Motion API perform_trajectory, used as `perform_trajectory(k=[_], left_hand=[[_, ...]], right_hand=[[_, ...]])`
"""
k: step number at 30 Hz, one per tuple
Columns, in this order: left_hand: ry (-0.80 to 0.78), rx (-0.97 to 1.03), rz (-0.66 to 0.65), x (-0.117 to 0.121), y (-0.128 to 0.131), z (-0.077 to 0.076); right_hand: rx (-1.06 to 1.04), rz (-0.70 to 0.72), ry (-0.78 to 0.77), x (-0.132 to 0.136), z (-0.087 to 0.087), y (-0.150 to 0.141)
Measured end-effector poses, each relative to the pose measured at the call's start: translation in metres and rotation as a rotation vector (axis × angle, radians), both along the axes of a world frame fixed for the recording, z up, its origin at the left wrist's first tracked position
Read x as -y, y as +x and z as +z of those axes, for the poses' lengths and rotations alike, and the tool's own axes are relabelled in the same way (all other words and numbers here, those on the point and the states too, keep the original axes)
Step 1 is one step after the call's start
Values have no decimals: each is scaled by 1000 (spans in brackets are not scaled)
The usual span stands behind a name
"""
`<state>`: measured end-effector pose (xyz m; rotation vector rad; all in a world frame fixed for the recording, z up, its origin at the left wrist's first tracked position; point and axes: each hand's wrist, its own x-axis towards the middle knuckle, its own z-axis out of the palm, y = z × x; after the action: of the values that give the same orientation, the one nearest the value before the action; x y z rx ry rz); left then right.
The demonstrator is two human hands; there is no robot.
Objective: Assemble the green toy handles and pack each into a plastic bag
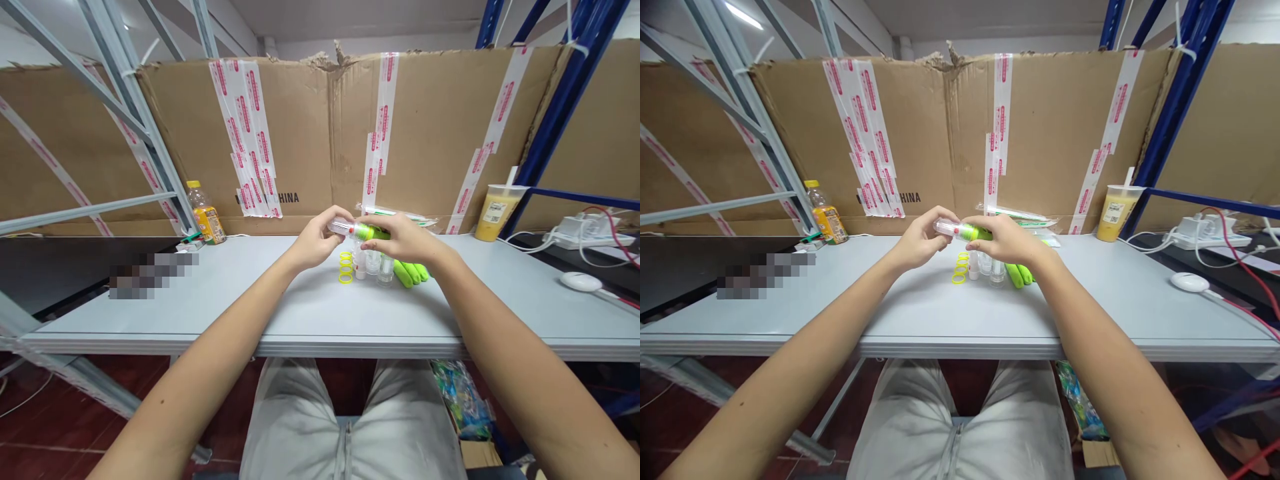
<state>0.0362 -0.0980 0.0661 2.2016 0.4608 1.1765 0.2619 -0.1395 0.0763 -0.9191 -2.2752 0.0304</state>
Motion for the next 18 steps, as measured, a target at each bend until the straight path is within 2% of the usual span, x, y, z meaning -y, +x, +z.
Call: perform_trajectory(k=[4, 7, 13, 18], left_hand=[[-130, 84, 167, 2, 5, 1], [-203, 68, 264, 3, 5, 2], [-110, -30, 41, 1, -4, 5], [6, -42, 15, 2, -6, 6]], right_hand=[[-35, -28, 56, 0, -2, -5], [-5, -70, 62, 0, -3, -6], [21, -32, 23, 4, 0, -1], [15, 13, -25, 3, 3, 2]])
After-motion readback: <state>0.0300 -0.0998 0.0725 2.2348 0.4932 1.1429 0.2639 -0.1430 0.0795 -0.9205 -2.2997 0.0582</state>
